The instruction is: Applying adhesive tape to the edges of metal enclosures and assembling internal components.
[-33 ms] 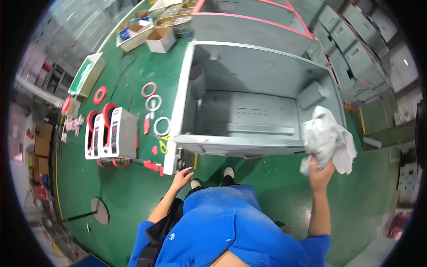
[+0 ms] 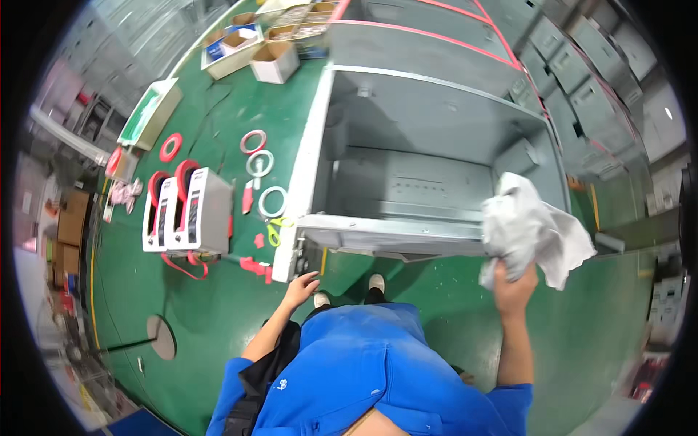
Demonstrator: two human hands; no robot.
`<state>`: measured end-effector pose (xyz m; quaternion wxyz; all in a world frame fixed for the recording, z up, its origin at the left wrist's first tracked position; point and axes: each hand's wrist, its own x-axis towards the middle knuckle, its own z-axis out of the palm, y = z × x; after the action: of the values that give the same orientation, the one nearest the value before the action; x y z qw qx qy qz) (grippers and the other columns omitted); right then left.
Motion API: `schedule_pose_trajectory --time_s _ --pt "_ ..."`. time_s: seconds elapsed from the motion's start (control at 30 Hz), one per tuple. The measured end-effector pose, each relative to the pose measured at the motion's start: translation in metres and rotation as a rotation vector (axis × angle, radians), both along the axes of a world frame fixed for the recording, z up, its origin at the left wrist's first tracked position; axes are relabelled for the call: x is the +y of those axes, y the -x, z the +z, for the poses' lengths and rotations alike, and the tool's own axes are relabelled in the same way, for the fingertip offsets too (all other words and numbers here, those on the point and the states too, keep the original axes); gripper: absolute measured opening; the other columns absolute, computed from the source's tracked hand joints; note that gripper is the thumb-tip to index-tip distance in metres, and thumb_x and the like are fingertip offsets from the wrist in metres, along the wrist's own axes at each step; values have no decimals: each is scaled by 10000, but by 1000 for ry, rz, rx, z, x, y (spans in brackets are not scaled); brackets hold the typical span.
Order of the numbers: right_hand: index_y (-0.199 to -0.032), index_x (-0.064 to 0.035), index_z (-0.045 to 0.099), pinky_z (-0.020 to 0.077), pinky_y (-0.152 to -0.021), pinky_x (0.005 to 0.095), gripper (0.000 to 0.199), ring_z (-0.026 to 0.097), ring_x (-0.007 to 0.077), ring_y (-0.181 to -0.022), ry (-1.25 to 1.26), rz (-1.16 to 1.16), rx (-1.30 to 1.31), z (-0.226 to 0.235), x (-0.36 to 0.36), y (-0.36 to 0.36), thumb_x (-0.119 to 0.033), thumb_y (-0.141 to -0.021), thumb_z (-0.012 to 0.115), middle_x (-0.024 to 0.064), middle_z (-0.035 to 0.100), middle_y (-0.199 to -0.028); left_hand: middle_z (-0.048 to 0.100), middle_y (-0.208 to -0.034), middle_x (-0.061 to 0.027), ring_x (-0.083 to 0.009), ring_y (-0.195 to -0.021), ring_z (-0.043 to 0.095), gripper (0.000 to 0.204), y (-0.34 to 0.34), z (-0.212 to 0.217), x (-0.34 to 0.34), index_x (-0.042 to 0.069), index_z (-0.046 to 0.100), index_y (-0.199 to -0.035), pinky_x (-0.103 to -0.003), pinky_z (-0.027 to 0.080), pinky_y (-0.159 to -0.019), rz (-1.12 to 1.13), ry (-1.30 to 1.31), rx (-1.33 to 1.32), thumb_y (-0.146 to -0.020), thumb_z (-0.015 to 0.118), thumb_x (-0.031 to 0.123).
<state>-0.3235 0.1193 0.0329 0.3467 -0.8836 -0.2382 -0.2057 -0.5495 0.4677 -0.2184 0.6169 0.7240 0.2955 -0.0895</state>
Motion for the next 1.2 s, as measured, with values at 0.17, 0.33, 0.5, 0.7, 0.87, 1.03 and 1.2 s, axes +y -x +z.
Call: schedule_pose_trajectory --time_s 0.17,0.33,0.5,0.7,0.87,1.03,1.2 --pt "-977 43 472 440 -501 361 505 542 328 -575 89 304 -114 8 140 51 -229 -597 663 161 520 -739 628 -835 -104 -120 -690 594 371 55 -17 23 40 512 -1121 -248 465 -635 71 -16 -18 -786 573 187" --pt "-1057 28 455 444 -521 354 597 548 288 -622 248 398 -289 27 251 71 -289 -599 667 141 501 -789 632 -826 -104 -140 -687 607 361 120 -31 43 38 527 -1102 -262 475 -652 155 -56 -17 -777 575 187" --pt "-1063 -42 477 455 -576 384 493 560 317 -719 252 274 -475 73 309 36 -298 -666 621 148 536 -868 631 -786 -111 -160 -679 609 374 183 -45 56 40 536 -1091 -275 473 -654 271 -65 50 -764 573 218" --pt "-1019 -21 482 398 -758 434 489 525 395 -887 -54 131 -393 173 408 9 -407 -726 544 226 568 -922 629 -755 -103 -161 -672 602 384 241 -45 55 48 540 -1092 -282 466 -663 355 -97 151 -763 560 247" --pt "-1037 2 474 385 -807 442 585 504 396 -955 -51 15 -249 149 487 -60 -458 -685 553 246 545 -991 623 -736 -92 -151 -660 593 354 250 -29 68 45 545 -1081 -280 463 -646 508 -107 62 -774 551 219" --pt "-1066 96 448 365 -880 410 722 470 395 -1024 -158 9 -126 48 523 -150 -463 -636 603 299 495 -1058 616 -755 -91 -142 -657 586 316 238 15 122 24 543 -1068 -269 460 -629 687 -249 -125 -785 539 165" --pt "-1169 63 369 317 -935 378 760 398 360 -1107 40 135 85 -26 544 -70 -421 -652 644 273 424 -1160 608 -766 -58 -94 -610 545 282 231 18 190 -5 565 -1016 -238 446 -583 908 -282 -330 -786 551 157"
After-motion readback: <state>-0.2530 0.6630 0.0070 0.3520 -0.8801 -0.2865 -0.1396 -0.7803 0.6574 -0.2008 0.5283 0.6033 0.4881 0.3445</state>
